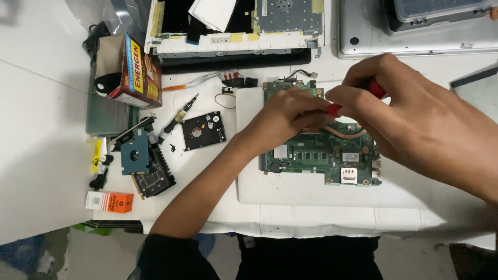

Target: Unscrewing components from a laptop motherboard and cleaning it with a brush

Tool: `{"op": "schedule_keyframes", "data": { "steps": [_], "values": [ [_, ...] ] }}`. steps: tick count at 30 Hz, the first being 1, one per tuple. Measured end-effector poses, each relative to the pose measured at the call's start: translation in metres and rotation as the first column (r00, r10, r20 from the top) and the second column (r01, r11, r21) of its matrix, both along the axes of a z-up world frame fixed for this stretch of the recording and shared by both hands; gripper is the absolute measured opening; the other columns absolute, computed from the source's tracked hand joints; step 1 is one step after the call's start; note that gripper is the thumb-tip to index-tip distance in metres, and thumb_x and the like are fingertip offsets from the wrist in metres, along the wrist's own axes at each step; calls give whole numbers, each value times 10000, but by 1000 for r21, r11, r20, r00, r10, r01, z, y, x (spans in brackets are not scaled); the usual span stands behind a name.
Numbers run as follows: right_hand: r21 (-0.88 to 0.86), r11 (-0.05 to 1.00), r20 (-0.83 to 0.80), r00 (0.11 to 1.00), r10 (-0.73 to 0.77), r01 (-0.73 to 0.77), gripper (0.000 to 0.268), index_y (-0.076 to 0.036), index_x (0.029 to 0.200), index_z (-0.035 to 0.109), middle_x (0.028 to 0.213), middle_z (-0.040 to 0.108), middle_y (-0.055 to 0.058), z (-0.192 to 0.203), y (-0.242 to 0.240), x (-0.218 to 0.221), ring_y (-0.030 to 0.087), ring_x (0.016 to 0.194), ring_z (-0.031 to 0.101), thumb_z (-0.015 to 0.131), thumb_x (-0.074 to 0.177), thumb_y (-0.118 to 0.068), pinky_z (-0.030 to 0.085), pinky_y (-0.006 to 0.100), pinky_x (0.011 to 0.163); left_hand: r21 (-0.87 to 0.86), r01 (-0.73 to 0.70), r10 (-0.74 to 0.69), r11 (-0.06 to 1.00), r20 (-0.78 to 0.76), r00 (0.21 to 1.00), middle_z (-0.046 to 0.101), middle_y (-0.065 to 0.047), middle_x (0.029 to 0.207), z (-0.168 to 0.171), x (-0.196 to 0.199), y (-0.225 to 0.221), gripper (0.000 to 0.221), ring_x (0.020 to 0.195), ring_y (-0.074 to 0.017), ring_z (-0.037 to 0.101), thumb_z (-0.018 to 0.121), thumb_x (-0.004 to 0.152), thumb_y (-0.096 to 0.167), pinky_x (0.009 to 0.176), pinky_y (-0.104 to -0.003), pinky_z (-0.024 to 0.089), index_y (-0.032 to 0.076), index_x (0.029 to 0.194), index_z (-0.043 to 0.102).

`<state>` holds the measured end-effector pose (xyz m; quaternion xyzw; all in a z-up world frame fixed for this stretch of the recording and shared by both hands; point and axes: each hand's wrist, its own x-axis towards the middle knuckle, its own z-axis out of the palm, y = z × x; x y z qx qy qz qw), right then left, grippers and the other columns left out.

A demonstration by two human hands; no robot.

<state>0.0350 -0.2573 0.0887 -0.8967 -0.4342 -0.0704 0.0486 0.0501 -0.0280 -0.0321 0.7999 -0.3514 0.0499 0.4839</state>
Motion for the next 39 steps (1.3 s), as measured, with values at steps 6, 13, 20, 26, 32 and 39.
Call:
{"op": "schedule_keyframes", "data": {
  "steps": [6, 13, 20, 26, 32, 39],
  "values": [
    [200, 979, 66, 997, -41, 27, 698, 52, 1365, 718, 1370, 677, 166, 4, -10, 12, 317, 1256, 578, 636, 970, -518, 575, 434, 861, -172, -49, 37, 984, -72, 997, 793, -46, 1011, 8, -2, -1, 149, 880, -185, 747, 697, 984, 106, 753, -292, 574, 92, 1123, 746],
    [557, 822, 181, 983, 23, -121, 214, 230, 1260, 473, 1281, 578, 399, -34, -23, 22, 475, 1199, 556, 663, 1263, 131, 439, 520, 1054, -265, -230, 254, 937, 60, 965, 777, -27, 973, -9, 7, 7, 136, 874, -174, 669, 758, 946, 81, 771, -304, 561, 91, 1082, 756],
    [297, 954, 32, 999, 20, -29, 169, -44, 971, 734, 884, 700, 83, -99, -6, 13, 256, 799, 659, 824, 942, -184, 546, 376, 665, -352, -285, 263, 892, -109, 958, 775, -71, 1043, 1, 6, 7, 165, 1026, -180, 762, 657, 1003, 194, 950, -296, 634, 54, 1055, 726],
    [277, 958, -3, 997, -81, 79, 176, -98, 975, 760, 890, 711, 28, -109, 7, 8, 220, 793, 671, 828, 929, -254, 534, 360, 579, -332, -318, 311, 888, -75, 947, 779, -62, 967, 4, 4, 7, 234, 960, -167, 770, 618, 1020, 238, 881, -283, 646, 36, 1072, 724],
    [163, 961, -84, 973, -214, 225, 105, -114, 960, 794, 887, 743, 37, -91, 19, 3, 216, 847, 722, 778, 907, -203, 549, 299, 695, -375, -378, 375, 846, -85, 923, 774, -107, 841, -4, 8, 2, 128, 767, -231, 767, 690, 1018, 157, 687, -337, 614, 55, 1073, 746],
    [91, 986, -3, 990, -139, 139, 132, -99, 988, 751, 891, 701, 36, -100, 19, 6, 210, 884, 706, 721, 934, -215, 567, 291, 638, -357, -396, 396, 846, -76, 915, 771, -109, 823, 0, 6, 0, 127, 701, -202, 744, 683, 1023, 160, 634, -310, 587, 51, 1050, 742]
  ]
}}
